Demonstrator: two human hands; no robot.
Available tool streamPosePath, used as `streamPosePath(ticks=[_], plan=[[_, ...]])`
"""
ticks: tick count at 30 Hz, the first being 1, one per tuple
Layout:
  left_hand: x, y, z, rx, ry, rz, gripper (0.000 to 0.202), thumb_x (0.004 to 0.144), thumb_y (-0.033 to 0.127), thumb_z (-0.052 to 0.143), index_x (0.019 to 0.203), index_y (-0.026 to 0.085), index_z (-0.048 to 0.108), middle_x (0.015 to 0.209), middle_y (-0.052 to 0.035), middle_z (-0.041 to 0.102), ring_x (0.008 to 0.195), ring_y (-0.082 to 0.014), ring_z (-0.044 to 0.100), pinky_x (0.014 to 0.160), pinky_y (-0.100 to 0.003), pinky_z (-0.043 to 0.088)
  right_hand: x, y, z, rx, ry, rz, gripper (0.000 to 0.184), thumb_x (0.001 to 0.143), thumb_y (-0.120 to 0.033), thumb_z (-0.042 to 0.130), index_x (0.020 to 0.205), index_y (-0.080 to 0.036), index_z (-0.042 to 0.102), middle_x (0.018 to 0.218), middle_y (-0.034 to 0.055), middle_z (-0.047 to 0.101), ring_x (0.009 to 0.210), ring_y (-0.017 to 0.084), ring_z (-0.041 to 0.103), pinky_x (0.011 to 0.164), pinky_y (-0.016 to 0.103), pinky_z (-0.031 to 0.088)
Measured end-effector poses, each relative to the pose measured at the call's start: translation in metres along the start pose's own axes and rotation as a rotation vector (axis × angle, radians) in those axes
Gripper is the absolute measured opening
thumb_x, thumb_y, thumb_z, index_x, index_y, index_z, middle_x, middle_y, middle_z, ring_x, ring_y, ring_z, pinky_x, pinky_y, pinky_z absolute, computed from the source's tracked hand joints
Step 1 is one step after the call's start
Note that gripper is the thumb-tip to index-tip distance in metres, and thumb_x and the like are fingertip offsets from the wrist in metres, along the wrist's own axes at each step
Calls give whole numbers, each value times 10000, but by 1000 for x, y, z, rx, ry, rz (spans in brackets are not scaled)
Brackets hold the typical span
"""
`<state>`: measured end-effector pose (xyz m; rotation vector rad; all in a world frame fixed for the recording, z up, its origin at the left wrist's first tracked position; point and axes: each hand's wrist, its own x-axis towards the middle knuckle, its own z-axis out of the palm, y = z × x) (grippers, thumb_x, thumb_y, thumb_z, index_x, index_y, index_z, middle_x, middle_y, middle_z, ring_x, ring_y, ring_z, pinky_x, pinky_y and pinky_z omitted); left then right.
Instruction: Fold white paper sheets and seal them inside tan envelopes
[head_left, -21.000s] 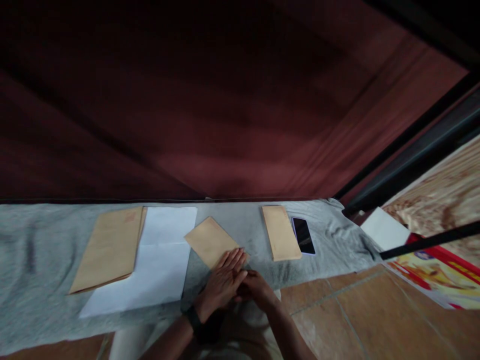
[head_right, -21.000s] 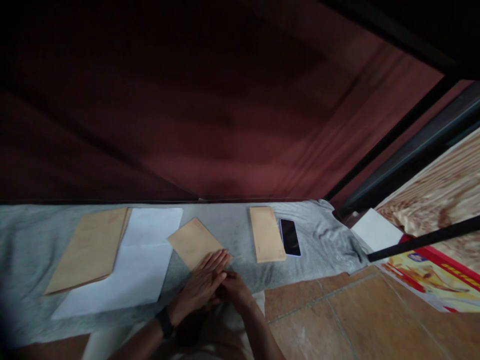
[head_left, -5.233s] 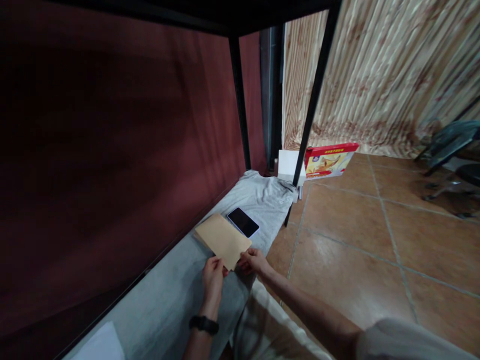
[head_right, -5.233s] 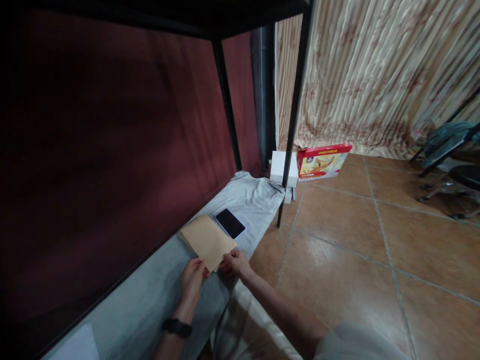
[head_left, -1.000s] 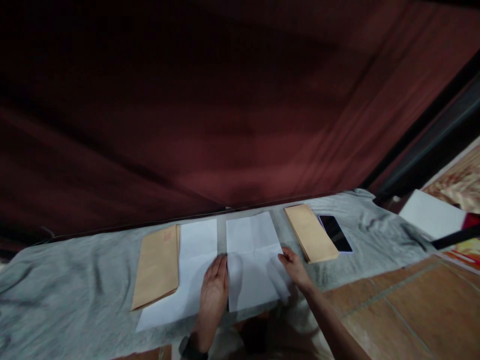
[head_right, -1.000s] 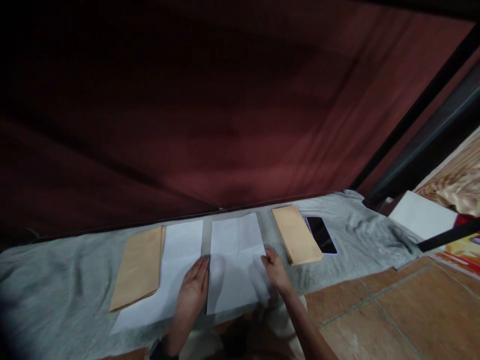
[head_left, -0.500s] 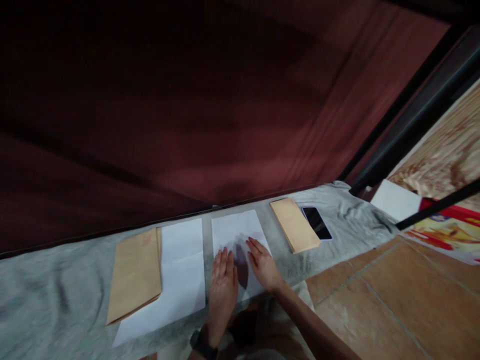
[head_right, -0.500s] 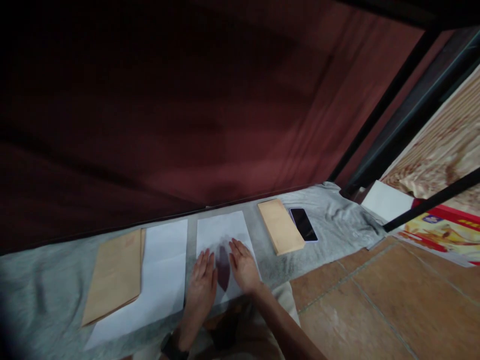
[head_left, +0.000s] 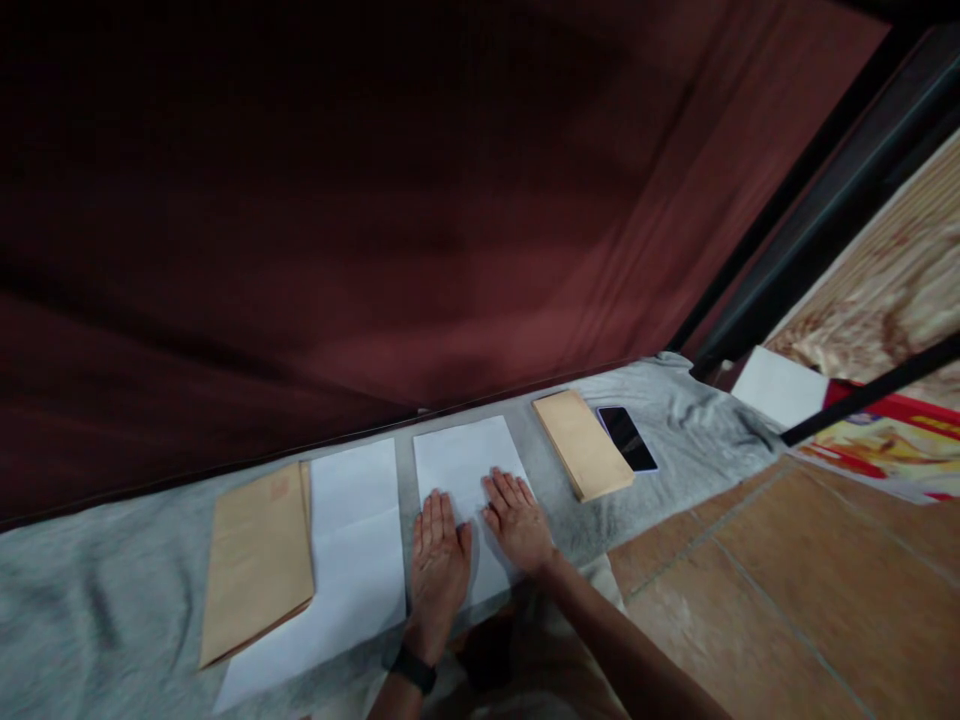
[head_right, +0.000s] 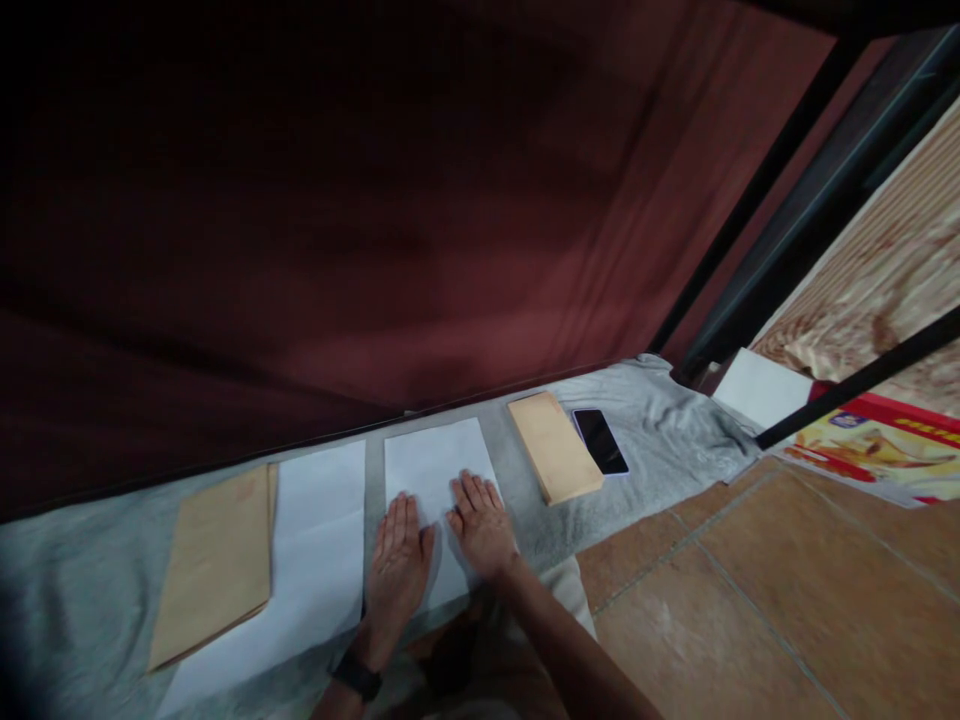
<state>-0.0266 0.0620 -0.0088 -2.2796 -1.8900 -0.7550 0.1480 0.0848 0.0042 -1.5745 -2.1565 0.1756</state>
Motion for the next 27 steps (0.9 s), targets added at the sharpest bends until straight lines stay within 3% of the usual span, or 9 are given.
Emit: streamPosePath(ticks=[9,13,16,20,23,27], plan=[[-10,-1,-10,-11,57,-55,669,1041,371,373,1608,63,196,1582,-281,395,1483,-381,378,1157,-593,391,-18,28,-15,6,40,122,556,1050,-325,422,1572,-138,384,1594,140,429,1486,291,389,1233,508,285],[-13,5,-19,-44,50,-44,634,1040,312,376,1611,91,209,1595,-238,401,1495,-353,366,1182,-585,371,-23,28,-23,17,53,144,541,1050,-295,400,1555,-101,409,1598,159,416,1492,300,379,1234,512,295],[-24,19,-26,-24,-18,57,632,1031,276,378,1613,98,208,1622,-198,376,1515,-323,334,1208,-556,348,-30,15,-24,22,49,72,535,1043,-267,405,1551,-99,412,1604,159,406,1498,294,369,1232,507,310],[-45,36,-28,74,-85,230,632,1001,219,373,1611,128,237,1619,-144,402,1530,-288,305,1240,-524,298,-42,-9,-12,41,17,-132,492,1036,-290,461,1512,-170,484,1592,111,445,1470,259,417,1214,475,366],[-56,34,-29,125,-114,236,617,999,239,377,1598,123,284,1600,-144,432,1519,-276,336,1242,-508,295,-48,-15,-7,22,22,-156,444,1036,-334,509,1455,-197,554,1550,90,507,1422,236,484,1204,447,389],[-63,21,-36,115,-118,217,670,997,403,460,1588,121,316,1606,-168,414,1507,-300,358,1220,-505,336,-52,-3,-14,-52,5,-137,465,1036,-335,528,1481,-197,527,1539,97,517,1412,241,499,1207,447,382]])
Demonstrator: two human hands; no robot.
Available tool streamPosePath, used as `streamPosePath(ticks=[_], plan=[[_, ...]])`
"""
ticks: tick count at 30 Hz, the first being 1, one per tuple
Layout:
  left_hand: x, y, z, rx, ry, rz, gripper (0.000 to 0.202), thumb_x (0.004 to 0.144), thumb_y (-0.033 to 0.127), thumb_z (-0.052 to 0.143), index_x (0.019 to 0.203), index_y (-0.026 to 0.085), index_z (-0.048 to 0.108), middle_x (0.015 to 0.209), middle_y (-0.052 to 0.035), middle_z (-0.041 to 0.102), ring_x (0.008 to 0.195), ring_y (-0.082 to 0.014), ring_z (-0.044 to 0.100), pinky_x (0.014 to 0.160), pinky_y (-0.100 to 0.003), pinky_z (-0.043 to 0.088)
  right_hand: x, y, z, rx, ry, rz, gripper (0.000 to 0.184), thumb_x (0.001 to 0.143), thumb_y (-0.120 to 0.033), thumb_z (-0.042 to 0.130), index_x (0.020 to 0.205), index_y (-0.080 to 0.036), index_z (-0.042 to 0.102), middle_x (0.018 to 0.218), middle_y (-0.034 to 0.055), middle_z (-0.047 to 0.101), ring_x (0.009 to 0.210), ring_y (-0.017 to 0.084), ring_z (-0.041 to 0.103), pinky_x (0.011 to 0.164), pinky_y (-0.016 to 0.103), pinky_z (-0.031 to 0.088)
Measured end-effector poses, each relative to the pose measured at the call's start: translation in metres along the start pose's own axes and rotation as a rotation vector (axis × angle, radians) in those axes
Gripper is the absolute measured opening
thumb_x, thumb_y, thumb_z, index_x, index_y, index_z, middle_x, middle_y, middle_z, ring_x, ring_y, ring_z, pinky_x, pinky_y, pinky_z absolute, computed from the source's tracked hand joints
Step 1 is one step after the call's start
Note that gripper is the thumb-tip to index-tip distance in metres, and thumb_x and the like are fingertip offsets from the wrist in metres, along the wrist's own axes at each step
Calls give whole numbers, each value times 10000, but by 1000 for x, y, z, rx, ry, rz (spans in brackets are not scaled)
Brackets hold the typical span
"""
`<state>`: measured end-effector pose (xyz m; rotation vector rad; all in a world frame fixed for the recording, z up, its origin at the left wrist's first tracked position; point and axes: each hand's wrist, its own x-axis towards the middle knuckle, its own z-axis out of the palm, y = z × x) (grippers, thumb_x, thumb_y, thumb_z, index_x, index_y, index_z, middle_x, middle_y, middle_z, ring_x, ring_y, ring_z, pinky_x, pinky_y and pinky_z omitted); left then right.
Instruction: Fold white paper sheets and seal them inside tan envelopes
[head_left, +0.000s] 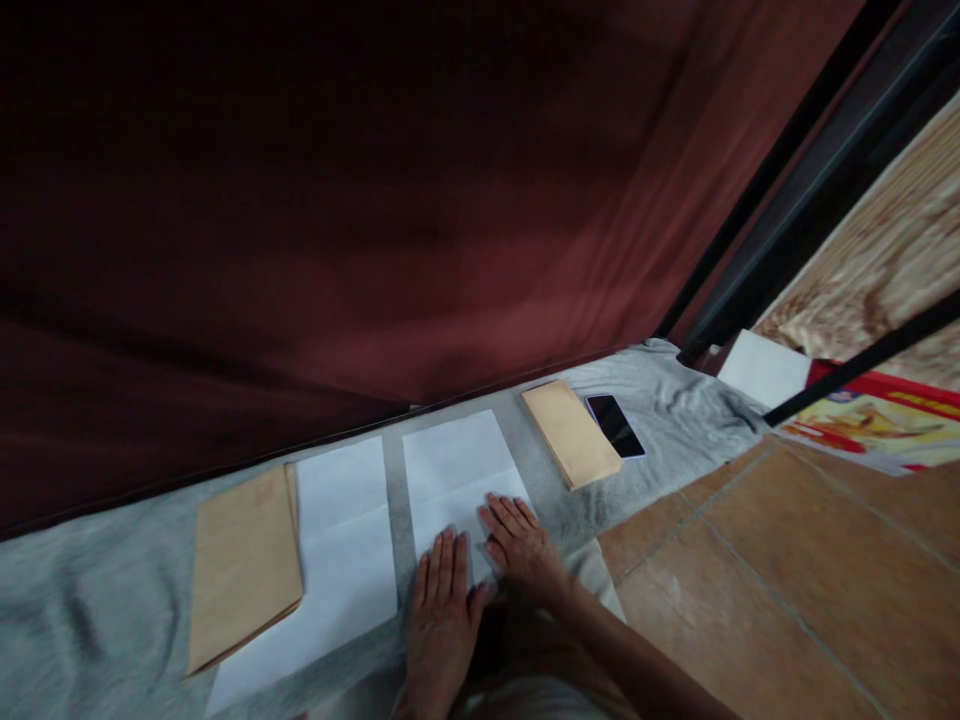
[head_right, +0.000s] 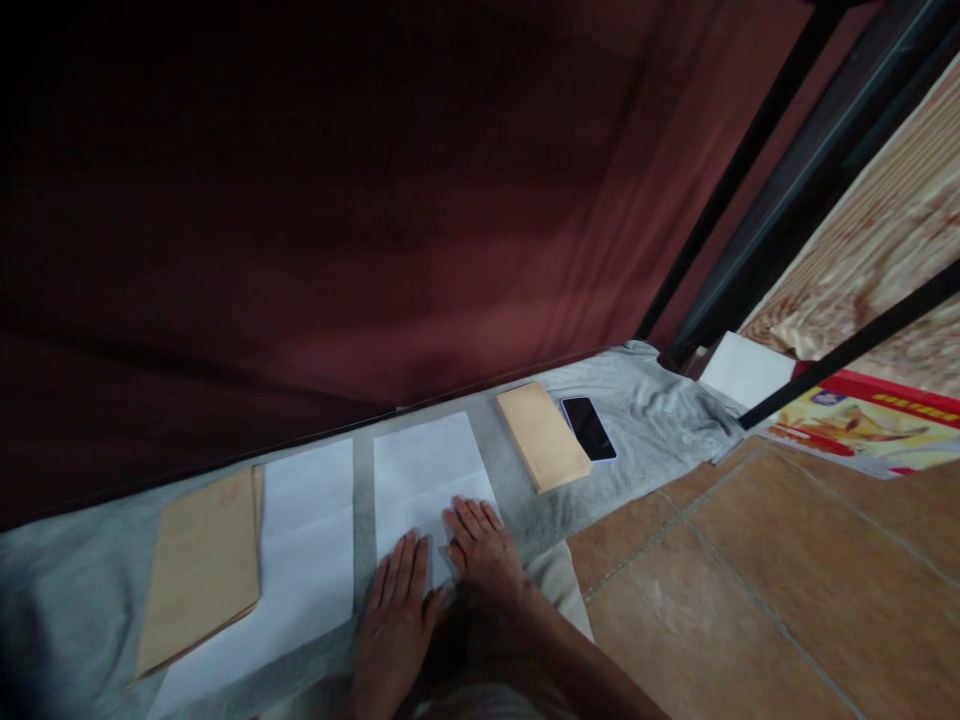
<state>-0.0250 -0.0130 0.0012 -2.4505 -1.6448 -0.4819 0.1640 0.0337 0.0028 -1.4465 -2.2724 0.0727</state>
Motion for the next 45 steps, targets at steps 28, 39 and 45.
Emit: streamPosePath(ticks=[28,39,45], plan=[[-24,-47,-66,-937,-229,-261,291,981,425,525,1092,298,763,1146,-37,783,1078,-207,737,993,-343,578,-37,60,-73,557,-290,-139,448,953,-191,528,1373,-291,648,1403,73,653,1371,236,544,1197,517,379],[-14,-88,-35,-857,-147,-260,293,808,289,647,1064,294,789,1206,-53,763,1151,-258,707,1065,-441,540,-34,43,-87,828,-230,248,418,1008,-548,528,935,-230,788,871,40,762,858,222,712,823,337,585],[12,-79,-28,-808,-66,-499,426,848,615,578,956,246,763,995,-66,806,990,-276,744,964,-431,581,-8,45,-69,797,-77,377,396,1008,-508,481,925,-209,728,825,15,712,823,206,670,745,293,552]])
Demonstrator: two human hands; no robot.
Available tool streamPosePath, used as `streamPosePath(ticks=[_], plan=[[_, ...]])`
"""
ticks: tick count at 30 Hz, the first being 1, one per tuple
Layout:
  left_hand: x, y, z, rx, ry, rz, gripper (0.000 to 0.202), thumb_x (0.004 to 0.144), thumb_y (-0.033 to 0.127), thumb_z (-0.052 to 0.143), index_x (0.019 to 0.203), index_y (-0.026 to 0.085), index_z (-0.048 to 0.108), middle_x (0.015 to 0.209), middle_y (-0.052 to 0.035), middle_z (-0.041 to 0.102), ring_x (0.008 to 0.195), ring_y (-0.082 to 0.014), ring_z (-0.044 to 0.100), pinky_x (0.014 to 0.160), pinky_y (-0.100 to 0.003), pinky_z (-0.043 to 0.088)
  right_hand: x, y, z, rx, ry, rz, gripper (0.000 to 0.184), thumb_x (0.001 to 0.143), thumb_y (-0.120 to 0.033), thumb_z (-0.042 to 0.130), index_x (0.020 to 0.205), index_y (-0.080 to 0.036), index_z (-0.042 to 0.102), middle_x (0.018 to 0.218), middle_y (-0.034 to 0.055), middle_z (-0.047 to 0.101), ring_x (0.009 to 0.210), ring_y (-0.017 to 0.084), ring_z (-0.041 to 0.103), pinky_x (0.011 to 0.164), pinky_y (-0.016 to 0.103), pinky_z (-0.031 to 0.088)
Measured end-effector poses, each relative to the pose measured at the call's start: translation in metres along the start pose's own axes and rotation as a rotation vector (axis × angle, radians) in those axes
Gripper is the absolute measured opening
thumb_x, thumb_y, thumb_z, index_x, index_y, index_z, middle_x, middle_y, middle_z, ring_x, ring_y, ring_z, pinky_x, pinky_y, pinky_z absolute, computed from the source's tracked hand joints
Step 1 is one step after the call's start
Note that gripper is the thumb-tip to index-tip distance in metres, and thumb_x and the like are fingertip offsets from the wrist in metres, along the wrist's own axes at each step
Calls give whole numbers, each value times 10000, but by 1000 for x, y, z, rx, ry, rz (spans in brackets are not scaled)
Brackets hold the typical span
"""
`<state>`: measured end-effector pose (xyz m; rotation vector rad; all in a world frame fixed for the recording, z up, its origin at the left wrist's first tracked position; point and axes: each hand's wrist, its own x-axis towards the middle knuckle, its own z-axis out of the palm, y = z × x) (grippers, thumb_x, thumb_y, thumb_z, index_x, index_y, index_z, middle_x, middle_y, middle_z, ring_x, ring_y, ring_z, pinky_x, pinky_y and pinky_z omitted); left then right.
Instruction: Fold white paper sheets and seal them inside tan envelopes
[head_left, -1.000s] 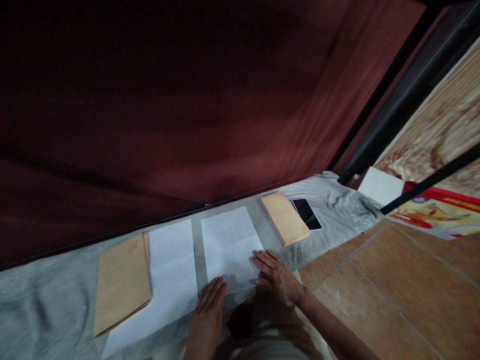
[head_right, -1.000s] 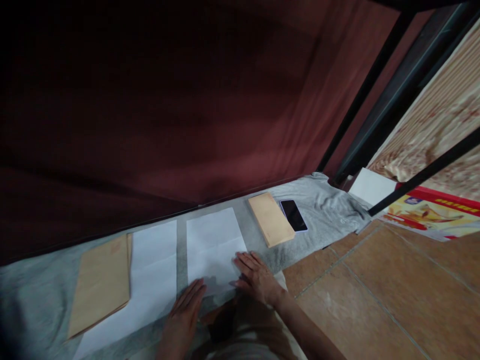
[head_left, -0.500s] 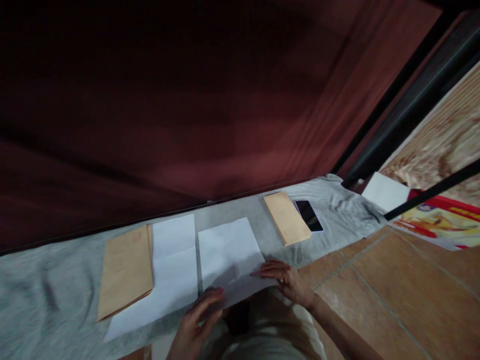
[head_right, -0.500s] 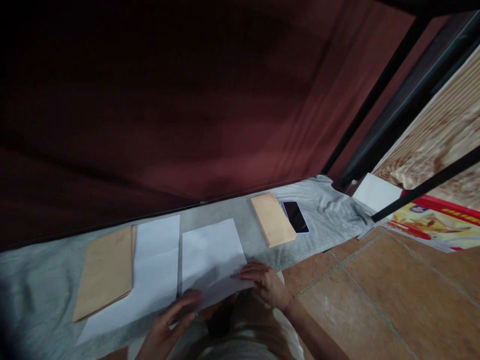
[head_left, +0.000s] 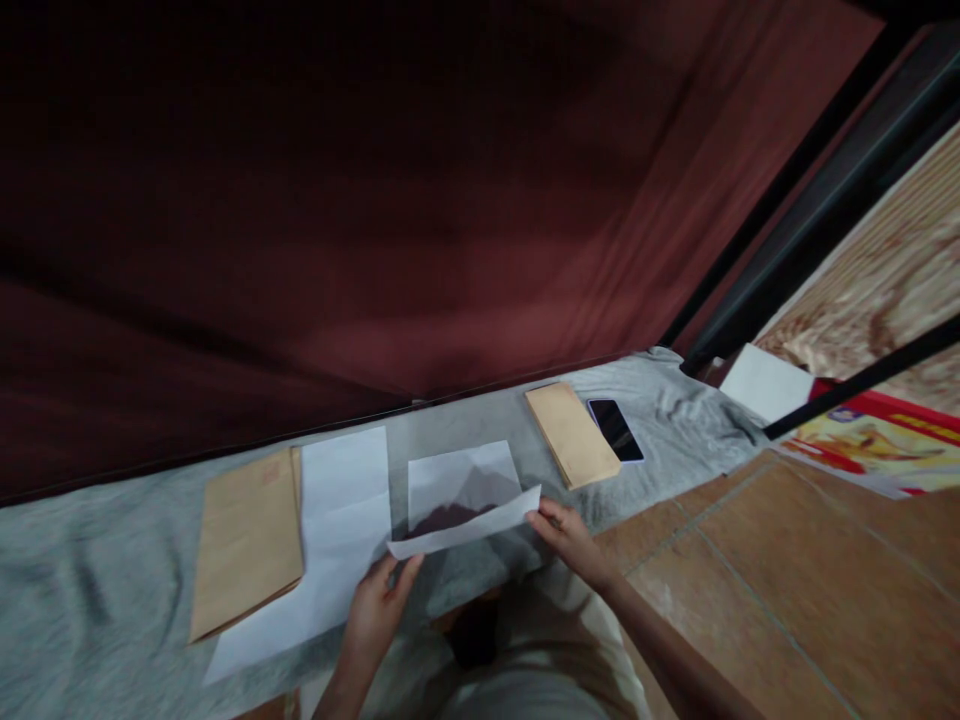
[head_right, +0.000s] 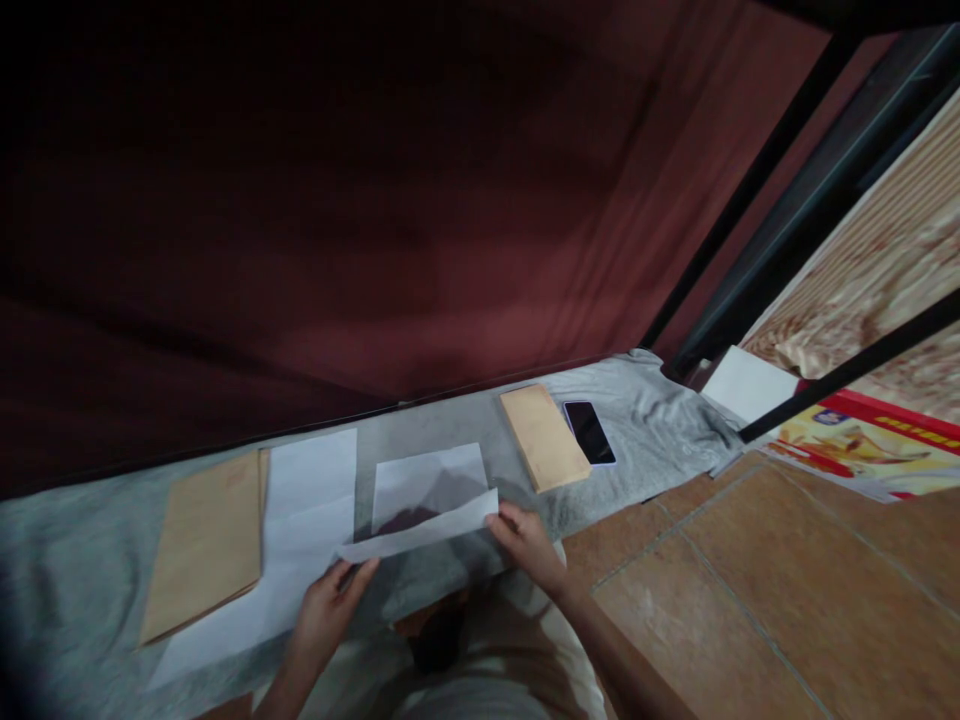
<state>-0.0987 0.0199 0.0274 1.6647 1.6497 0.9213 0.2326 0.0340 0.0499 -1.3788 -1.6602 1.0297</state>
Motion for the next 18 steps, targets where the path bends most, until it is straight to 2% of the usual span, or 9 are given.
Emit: streamPosePath(ticks=[3,5,8,11,14,18], plan=[[8,7,2,-13,7,-85,454,843,643,550,943,241,734,967,-57,802,932,-254,742,874,-367,583,18,4,9,-9,92,9,375,991,-491,479,874,-203,688,794,12,696,768,188,651,708,275,529],[14,12,2,2,27,-101,428,852,629,533,871,238,705,862,-35,780,817,-217,722,782,-313,563,28,8,15,-16,143,22,352,979,-476,481,840,-211,666,759,9,683,728,185,642,677,272,519],[22,17,4,54,71,-99,406,867,607,515,726,239,611,649,16,657,615,-161,610,628,-265,480,39,14,23,-75,191,42,311,970,-429,476,810,-225,648,722,10,673,679,188,639,637,276,506],[30,20,8,109,100,-109,371,877,558,513,686,242,550,594,36,576,555,-144,541,584,-261,419,46,19,28,-230,221,61,262,964,-367,485,826,-223,656,722,18,682,659,192,649,640,282,502],[37,21,11,143,110,-152,281,879,496,529,792,238,600,662,15,637,607,-166,596,610,-267,432,50,22,34,-389,230,88,228,975,-315,484,933,-209,681,755,32,710,699,206,684,663,282,506],[42,23,14,214,113,-237,268,903,402,547,1058,210,651,832,-47,742,734,-212,689,651,-285,462,50,25,41,-536,239,109,303,991,-281,469,1223,-188,641,894,66,767,793,229,731,702,290,530]])
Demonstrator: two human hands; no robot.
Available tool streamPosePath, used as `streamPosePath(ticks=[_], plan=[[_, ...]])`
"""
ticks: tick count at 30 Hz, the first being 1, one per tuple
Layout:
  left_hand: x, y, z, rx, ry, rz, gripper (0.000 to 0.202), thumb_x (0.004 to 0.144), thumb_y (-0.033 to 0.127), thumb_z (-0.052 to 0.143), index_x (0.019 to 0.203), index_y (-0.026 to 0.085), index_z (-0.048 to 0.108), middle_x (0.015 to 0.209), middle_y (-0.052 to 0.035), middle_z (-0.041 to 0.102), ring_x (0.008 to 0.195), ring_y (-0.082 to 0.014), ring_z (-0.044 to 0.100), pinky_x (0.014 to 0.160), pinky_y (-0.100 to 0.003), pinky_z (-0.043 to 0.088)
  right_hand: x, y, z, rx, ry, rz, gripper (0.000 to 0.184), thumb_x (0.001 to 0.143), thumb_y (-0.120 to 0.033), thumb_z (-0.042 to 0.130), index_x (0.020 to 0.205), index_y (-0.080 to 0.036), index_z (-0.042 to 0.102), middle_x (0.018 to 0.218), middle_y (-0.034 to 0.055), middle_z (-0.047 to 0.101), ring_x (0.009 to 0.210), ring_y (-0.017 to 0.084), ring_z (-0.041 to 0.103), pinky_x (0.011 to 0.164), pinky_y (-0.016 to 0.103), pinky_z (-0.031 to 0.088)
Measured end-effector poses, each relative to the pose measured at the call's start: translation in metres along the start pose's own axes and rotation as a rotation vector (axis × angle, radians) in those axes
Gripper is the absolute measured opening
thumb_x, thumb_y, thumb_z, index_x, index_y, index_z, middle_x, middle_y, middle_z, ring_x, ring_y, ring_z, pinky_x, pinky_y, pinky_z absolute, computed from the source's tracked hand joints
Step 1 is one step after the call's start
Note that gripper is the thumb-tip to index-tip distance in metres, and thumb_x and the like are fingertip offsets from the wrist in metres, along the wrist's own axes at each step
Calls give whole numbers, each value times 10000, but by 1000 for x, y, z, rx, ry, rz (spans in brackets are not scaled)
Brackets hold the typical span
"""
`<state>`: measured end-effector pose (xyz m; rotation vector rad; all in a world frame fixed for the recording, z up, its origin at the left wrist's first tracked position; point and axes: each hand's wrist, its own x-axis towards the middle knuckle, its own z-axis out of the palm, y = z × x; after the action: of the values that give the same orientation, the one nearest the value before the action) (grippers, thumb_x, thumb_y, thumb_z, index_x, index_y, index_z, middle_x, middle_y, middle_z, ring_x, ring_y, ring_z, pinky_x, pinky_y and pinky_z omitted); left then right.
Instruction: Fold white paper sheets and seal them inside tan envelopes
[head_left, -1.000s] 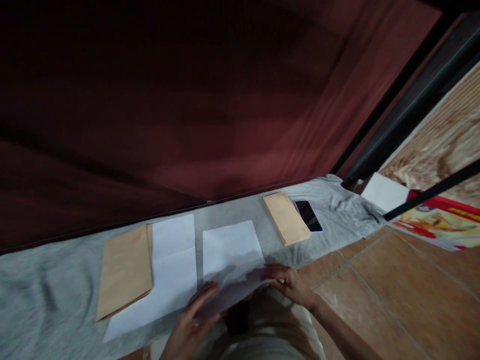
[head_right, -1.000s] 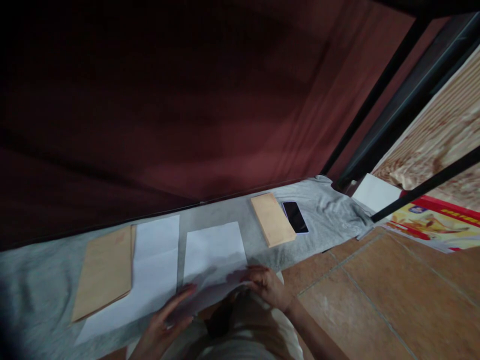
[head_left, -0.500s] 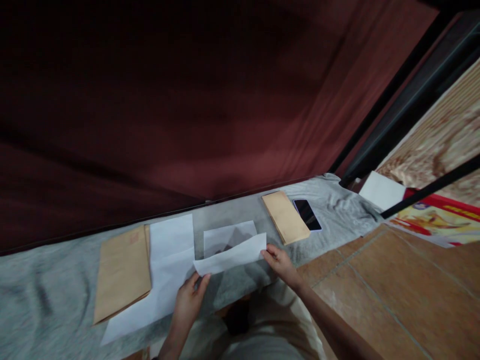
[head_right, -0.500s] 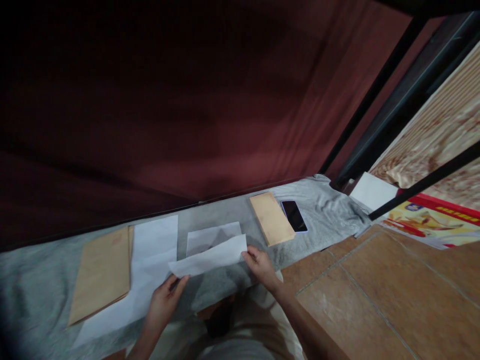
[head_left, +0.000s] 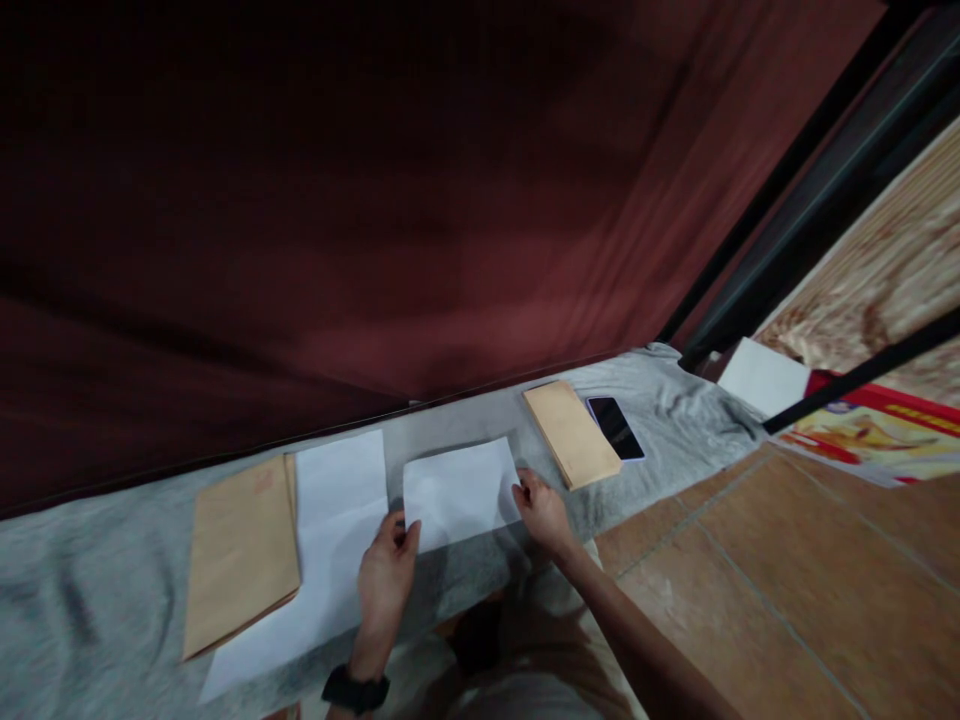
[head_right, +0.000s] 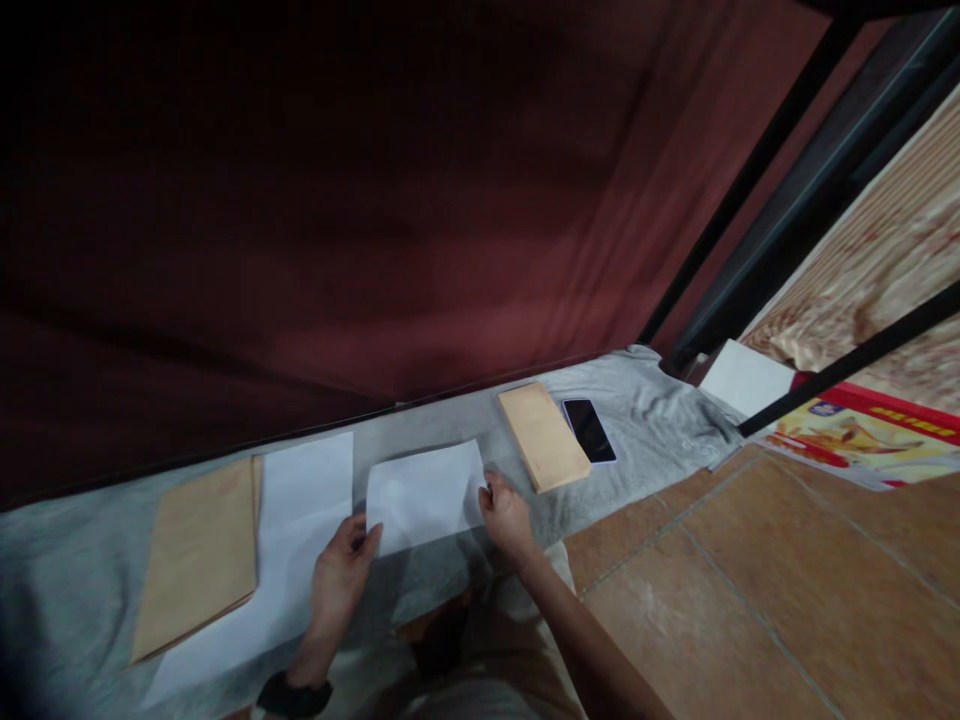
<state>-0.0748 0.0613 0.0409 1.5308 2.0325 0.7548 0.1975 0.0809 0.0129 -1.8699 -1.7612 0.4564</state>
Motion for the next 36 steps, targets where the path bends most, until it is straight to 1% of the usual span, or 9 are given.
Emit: streamPosePath(ticks=[5,10,16,19,22,27,30,33,36], plan=[[0,9,-1,140,-10,-52,386,935,350,563,1277,180,618,877,-64,764,714,-212,706,601,-283,441,-3,-4,5,-119,11,-21,400,1008,-255,422,1383,-193,546,1072,98,767,906,241,746,775,310,558],[0,16,-3,192,-39,-36,398,951,329,550,1320,194,613,874,-55,765,720,-204,711,604,-279,448,-4,-6,7,-187,8,-38,450,1017,-234,377,1449,-183,493,1188,138,725,1014,265,715,859,356,560],[1,18,-2,241,-83,-44,431,967,314,525,1375,188,591,970,-93,775,829,-233,734,688,-302,503,0,-14,6,-209,34,-125,467,991,-194,434,1448,-143,512,1307,196,624,1216,347,595,1052,500,479],[2,17,0,248,-90,-23,400,979,302,505,1349,197,616,1015,-101,780,891,-239,739,740,-309,521,3,-28,13,-143,41,-265,481,1001,-209,450,1477,-149,491,1488,178,525,1371,331,485,1125,513,431],[3,16,1,252,-100,-11,391,989,297,494,1343,189,619,1044,-108,780,933,-244,740,777,-317,529,4,-43,25,-137,-9,-366,494,1025,-260,463,1511,-168,465,1578,139,452,1465,291,393,1188,501,372],[1,14,-1,310,-107,16,398,1001,303,470,1350,171,608,1038,-113,772,927,-250,735,789,-335,542,2,-53,40,-206,-54,-392,474,1043,-321,495,1494,-177,501,1600,136,428,1484,266,383,1229,488,316],[-3,20,2,414,7,127,407,1013,283,401,1307,123,633,1107,-166,738,977,-283,714,863,-400,543,2,-52,41,-216,-52,-388,476,1052,-337,480,1500,-179,500,1603,133,424,1491,269,375,1235,486,308],[-4,35,16,443,133,328,451,1030,288,328,1315,103,625,1222,-202,688,1141,-320,652,984,-481,507,1,-50,41,-217,-57,-390,489,1056,-345,462,1515,-178,482,1613,129,408,1502,276,355,1236,491,306],[4,50,43,340,71,555,474,1030,303,339,1420,128,544,1476,-186,558,1404,-314,479,1121,-523,428,0,-49,41,-224,-70,-406,504,1048,-291,451,1537,-171,450,1623,128,388,1508,281,344,1240,496,297]])
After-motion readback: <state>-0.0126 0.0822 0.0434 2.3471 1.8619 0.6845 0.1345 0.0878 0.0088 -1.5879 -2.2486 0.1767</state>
